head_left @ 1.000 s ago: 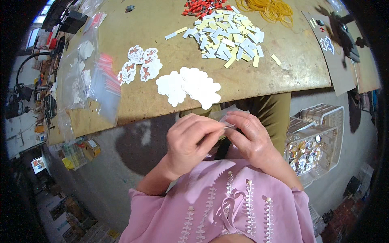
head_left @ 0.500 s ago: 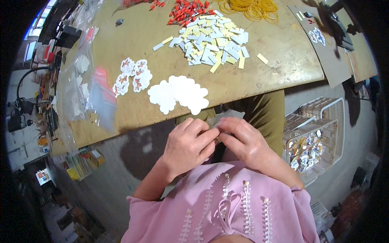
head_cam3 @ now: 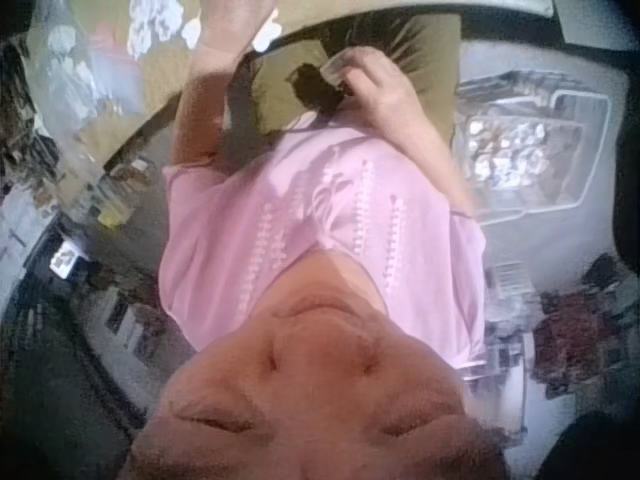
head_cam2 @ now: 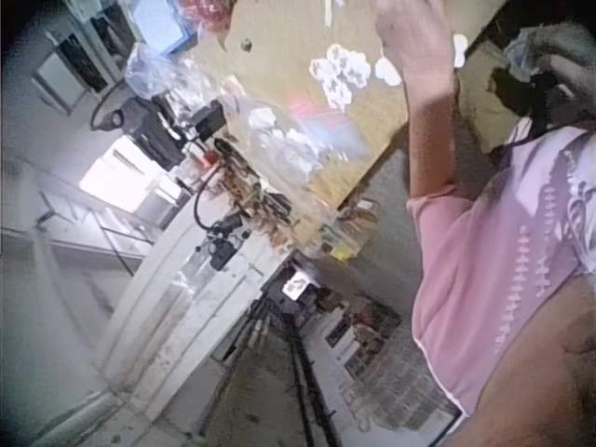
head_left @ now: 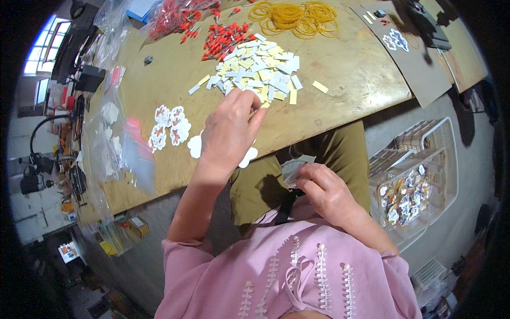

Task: The person assembles small craft kits by placing white cloud-shaped cutouts, red and yellow rubber bands, and small rectangular paper pieces into clear plastic bags. The person handles each item one at a time and seals the bags on a wooden workbench.

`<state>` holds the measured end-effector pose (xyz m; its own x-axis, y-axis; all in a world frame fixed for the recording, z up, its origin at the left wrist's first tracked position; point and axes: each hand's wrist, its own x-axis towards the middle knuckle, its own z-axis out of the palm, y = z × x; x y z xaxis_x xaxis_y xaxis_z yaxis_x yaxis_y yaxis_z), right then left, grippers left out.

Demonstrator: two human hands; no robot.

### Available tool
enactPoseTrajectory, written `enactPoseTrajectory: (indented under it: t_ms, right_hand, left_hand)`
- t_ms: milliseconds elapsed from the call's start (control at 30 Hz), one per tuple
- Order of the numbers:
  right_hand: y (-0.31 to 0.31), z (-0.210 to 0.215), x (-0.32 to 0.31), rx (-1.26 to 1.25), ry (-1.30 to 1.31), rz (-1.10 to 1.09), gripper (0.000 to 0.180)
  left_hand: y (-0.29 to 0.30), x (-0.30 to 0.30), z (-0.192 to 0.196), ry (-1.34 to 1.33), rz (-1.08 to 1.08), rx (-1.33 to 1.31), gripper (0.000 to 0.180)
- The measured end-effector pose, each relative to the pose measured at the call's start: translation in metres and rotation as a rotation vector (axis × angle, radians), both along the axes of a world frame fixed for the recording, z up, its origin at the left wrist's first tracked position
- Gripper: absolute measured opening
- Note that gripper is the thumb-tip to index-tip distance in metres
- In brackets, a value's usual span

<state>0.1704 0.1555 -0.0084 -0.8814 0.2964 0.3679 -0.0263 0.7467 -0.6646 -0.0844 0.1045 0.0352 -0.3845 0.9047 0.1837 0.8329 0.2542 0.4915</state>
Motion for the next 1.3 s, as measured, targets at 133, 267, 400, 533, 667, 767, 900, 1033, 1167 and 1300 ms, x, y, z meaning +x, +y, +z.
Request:
enactPoseTrajectory:
  t_ms: [133, 267, 400, 533, 667, 767, 900, 1033, 1167, 1300]
  right_hand:
    - [0.005, -0.004, 0.004, -0.018, 0.017, -0.028, 0.025]
    - [0.009, -0.009, 0.003, -0.021, 0.032, -0.027, 0.024]
    - [0.009, -0.010, 0.004, -0.020, 0.037, -0.037, 0.025]
    - [0.012, -0.010, 0.012, -0.037, -0.023, -0.048, 0.022]
    - [0.020, -0.004, 0.011, 0.004, -0.001, -0.102, 0.025]
    - [0.026, 0.001, 0.007, 0.032, 0.015, -0.121, 0.025]
    - [0.027, 0.011, -0.001, 0.025, 0.052, -0.125, 0.021]
    - [0.020, 0.021, -0.011, 0.024, 0.099, -0.108, 0.019]
    - [0.017, 0.020, -0.015, 0.012, 0.098, -0.081, 0.021]
    - [0.018, 0.022, -0.023, -0.003, 0.053, -0.027, 0.024]
  left_hand:
    - [0.007, 0.009, 0.014, -0.221, -0.059, -0.129, 0.014]
    - [0.032, 0.017, 0.014, -0.315, -0.131, 0.013, 0.020]
    - [0.050, 0.011, 0.004, -0.280, -0.153, -0.040, 0.023]
    - [0.050, 0.011, 0.002, -0.145, -0.203, 0.061, 0.020]
    - [0.044, 0.018, -0.001, -0.212, -0.196, 0.099, 0.014]
    - [0.035, 0.017, -0.001, -0.607, -0.016, 0.013, 0.012]
    - [0.002, 0.034, 0.029, -0.752, -0.051, -0.103, 0.011]
    - [-0.029, 0.061, 0.028, -0.614, -0.181, -0.053, 0.014]
    - [-0.038, 0.065, 0.025, -0.394, -0.185, 0.060, 0.017]
    - [-0.050, 0.043, 0.028, -0.353, -0.183, 0.111, 0.021]
